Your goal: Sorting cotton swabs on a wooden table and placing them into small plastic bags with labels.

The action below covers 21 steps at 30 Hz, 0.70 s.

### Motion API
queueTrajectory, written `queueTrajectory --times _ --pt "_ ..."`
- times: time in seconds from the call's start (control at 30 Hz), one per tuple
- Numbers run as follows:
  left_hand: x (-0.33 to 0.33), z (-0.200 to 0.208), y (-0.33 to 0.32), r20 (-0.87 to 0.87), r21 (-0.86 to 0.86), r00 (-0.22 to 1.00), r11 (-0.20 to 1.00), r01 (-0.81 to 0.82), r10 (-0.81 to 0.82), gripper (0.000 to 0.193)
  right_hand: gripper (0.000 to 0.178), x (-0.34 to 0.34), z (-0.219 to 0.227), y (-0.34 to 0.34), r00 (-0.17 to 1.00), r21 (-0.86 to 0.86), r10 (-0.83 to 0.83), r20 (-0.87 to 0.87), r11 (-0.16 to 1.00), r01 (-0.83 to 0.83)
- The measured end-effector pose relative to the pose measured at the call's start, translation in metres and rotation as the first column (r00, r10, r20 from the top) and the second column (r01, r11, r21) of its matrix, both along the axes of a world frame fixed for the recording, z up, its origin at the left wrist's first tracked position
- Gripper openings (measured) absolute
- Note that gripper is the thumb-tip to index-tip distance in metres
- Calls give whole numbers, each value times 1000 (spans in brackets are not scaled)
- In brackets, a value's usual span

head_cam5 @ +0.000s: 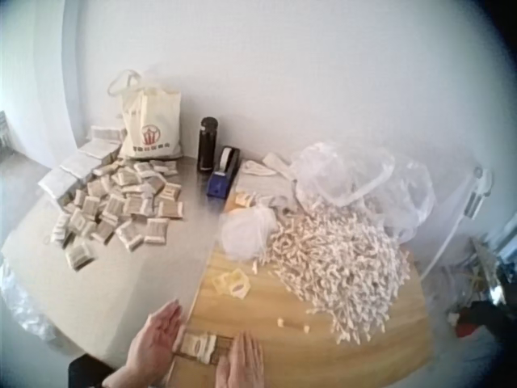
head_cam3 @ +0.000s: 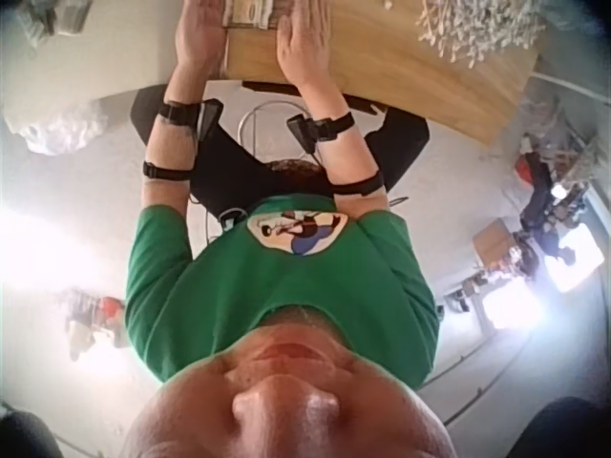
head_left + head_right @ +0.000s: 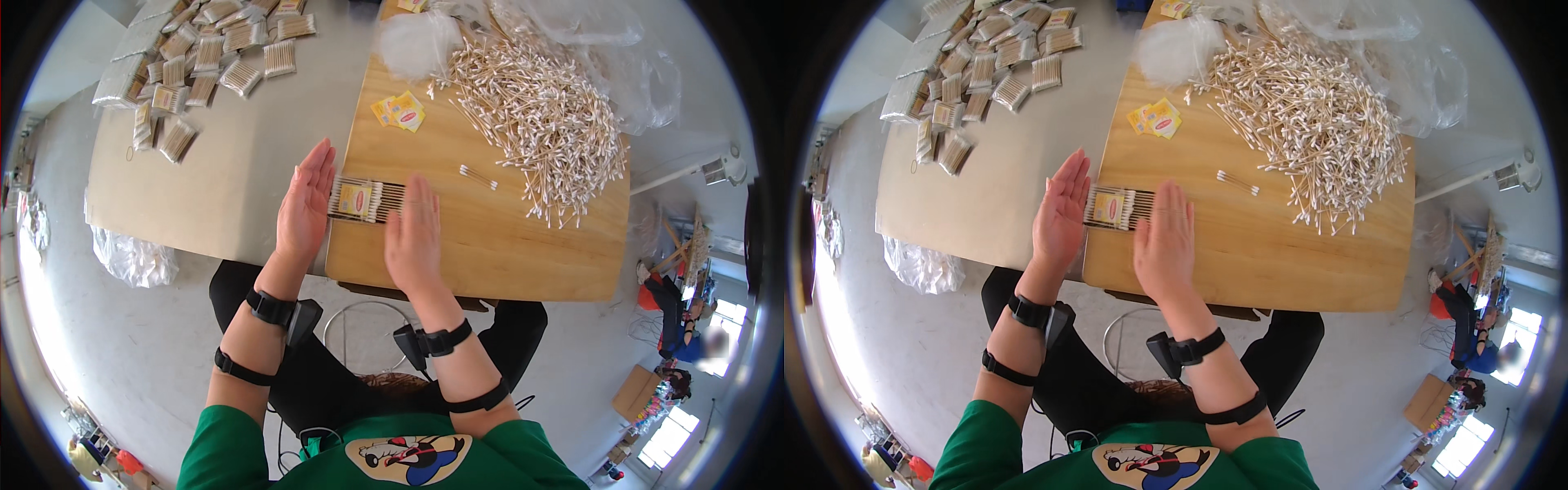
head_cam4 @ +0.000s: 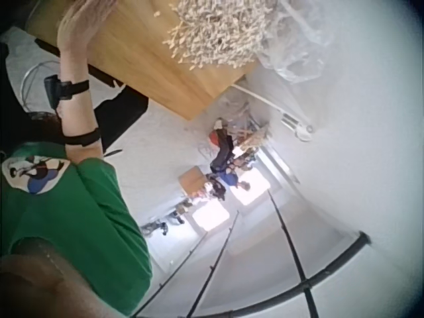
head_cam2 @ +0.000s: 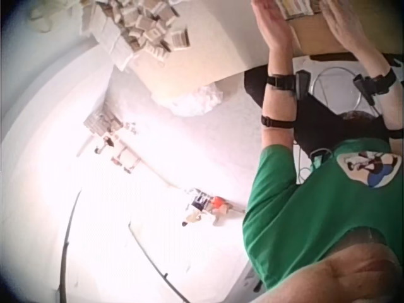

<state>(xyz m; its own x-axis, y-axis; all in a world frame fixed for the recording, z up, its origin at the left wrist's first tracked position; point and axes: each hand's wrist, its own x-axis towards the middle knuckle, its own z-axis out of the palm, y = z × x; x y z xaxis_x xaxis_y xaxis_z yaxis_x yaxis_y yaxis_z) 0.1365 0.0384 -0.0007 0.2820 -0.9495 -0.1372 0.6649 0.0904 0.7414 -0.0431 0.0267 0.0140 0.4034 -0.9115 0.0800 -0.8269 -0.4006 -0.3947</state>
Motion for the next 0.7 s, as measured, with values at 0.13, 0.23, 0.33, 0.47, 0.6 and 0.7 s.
queueTrajectory --times 0.13,0.23,0.33,0.47,0.6,0.7 --pt "2 7 -3 133 25 991 1000 10 -13 57 51 -10 3 -10 781 178 -151 605 983 53" --pt "4 2 -5 81 18 997 1000 -6 4 57 51 0 2 -15 693 230 -179 698 973 20" --pt "1 -1 -8 89 40 996 999 23 -27 58 52 3 2 -16 654 231 -183 734 973 13" --pt "2 1 -8 -39 32 999 999 2 -1 62 54 9 9 -14 617 298 -236 751 954 2" --pt "4 3 -7 -174 43 984 998 -34 41 66 55 20 9 -10 595 288 -219 774 957 -22" --pt "3 4 -8 -192 40 980 999 -37 44 66 56 27 8 -7 587 304 -224 778 952 -40"
